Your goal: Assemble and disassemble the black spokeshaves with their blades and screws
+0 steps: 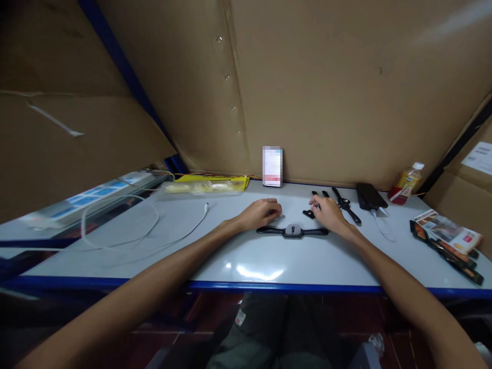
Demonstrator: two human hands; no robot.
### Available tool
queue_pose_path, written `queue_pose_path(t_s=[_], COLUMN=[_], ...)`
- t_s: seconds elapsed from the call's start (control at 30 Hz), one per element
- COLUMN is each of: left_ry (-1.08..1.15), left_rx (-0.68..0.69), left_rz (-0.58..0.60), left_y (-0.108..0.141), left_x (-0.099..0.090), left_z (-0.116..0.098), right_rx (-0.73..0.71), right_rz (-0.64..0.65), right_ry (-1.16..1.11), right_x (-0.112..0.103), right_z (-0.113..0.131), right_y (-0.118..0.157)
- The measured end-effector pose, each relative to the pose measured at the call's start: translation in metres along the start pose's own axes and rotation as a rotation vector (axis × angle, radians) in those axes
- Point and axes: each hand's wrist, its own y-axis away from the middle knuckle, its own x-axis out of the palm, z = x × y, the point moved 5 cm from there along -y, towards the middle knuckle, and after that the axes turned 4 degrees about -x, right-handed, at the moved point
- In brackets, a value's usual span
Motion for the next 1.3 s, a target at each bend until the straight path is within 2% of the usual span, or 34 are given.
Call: queue_pose_path(t_s=[0.1, 0.2, 0.43, 0.6, 0.77, 1.0, 1.1, 1.23, 1.3], left_ry=[-0.002, -0.004, -0.006, -0.01, -0.021, 0.011, 0.092, 0.271, 0.366], left_rx=[-0.013, -0.025, -0.021, -0.009, 0.001, -0.005, -0.021, -0.046, -0.052], left_rz=[0.005, 0.01, 0.008, -0.001, -0.009, -0.015, -0.038, -0.099, -0.123], left_y=[0.001, 0.001, 0.0, 0.0, 0.0, 0.0, -0.001, -0.002, -0.002], left_x=[-0.002, -0.002, -0.002, -0.001, 0.0, 0.0, -0.003, -0.01, -0.012], left_z=[-0.001, -0.002, -0.001, -0.001, -0.001, 0.0, 0.0, -0.007, -0.013], right_rx=[0.046, 0.045, 0.067, 0.004, -0.048, -0.036, -0.056, -0.083, -0.102], right_rz=[0.041, 0.096, 0.109, 0.08, 0.101, 0.175, 0.119, -0.027, -0.054], right_ry=[0.155, 0.194, -0.038, -0.292, -0.303, -0.323, -0.296, -0.148, -0.095], right_x=[0.003, 0.007, 0.008, 0.004, 0.006, 0.014, 0.009, 0.002, 0.003], right_z=[-0.001, 0.001, 0.005, 0.028, 0.048, 0.054, 0.054, 0.055, 0.059], right_y=[0.002, 0.004, 0.002, 0.008, 0.015, 0.019, 0.018, 0.018, 0.02])
